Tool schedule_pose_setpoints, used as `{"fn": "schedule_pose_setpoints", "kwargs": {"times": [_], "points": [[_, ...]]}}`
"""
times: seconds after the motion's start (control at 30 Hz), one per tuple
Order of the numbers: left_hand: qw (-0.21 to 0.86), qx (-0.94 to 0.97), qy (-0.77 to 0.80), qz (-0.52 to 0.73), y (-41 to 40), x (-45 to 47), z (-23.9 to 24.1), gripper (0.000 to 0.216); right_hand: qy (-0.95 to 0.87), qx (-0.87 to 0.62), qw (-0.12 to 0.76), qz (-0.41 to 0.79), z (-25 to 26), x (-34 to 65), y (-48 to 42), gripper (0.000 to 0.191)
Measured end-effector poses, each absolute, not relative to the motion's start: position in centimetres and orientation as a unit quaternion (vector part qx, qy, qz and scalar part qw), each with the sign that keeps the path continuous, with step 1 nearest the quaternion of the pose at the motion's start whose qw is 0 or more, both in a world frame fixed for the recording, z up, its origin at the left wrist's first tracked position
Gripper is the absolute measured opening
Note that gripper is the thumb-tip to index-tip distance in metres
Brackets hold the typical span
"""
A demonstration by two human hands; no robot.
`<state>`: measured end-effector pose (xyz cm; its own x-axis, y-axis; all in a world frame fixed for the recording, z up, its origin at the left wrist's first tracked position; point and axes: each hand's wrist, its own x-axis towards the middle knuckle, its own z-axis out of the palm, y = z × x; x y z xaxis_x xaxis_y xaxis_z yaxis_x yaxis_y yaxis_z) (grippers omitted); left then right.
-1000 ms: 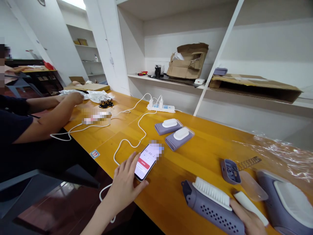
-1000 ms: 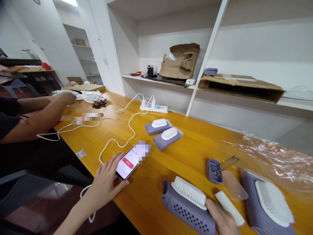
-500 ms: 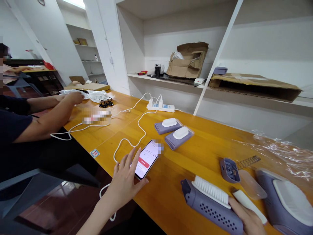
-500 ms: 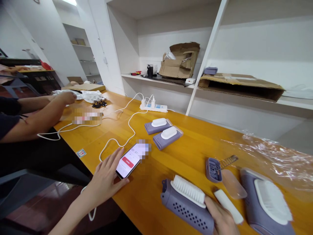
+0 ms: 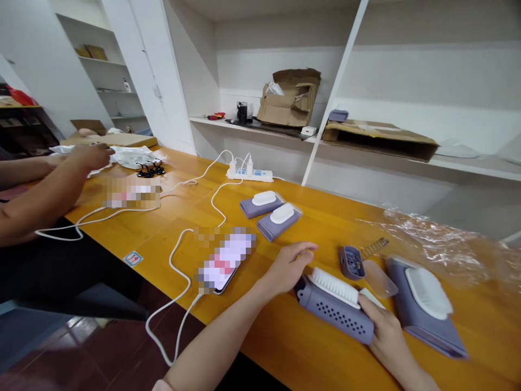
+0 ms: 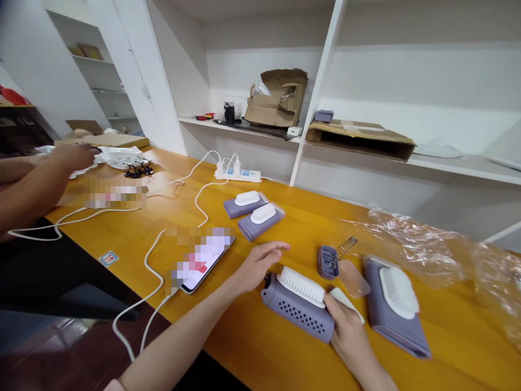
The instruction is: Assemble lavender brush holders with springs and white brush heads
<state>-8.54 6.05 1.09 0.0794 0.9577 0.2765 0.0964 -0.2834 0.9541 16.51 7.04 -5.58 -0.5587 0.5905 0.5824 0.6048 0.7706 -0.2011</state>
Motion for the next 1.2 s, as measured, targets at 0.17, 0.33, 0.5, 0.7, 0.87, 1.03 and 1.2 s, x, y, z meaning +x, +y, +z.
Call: {"fn": "schedule_pose_setpoints", "kwargs": {"times": [0.17,0.33,0.5,0.7,0.87,1.03,1.2], "points": [[0.524,0.669,0.317,0.422,5.9,-9.2,-0.6,0.039,-0.868,-0.350,0.351,0.028,-4.1,15.9,6.9,0.022],[0.514,0.717,0.248,0.400,5.5,-9.8,-0.6,0.052,-0.856,-0.354,0.371,0.075,-3.5,15.5,6.6,0.018],[0.483,0.758,0.232,0.373,5.5,-9.9,-0.8,0.071,-0.848,-0.377,0.341,0.152,-2.9,15.5,6.6,0.014],[0.332,0.828,0.319,0.320,5.3,-9.9,-0.8,0.071,-0.849,-0.392,0.312,0.166,-2.8,15.6,6.8,0.010],[0.314,0.823,0.339,0.330,5.2,-9.6,-1.4,0.062,-0.858,-0.394,0.295,0.146,-3.0,15.3,6.6,0.010],[0.326,0.831,0.316,0.321,5.5,-9.7,-1.4,0.067,-0.865,-0.391,0.272,0.159,-3.0,15.5,6.5,0.014],[0.340,0.831,0.296,0.325,5.8,-9.8,-1.6,0.064,-0.862,-0.405,0.243,0.183,-3.1,15.6,6.5,0.015]]}}
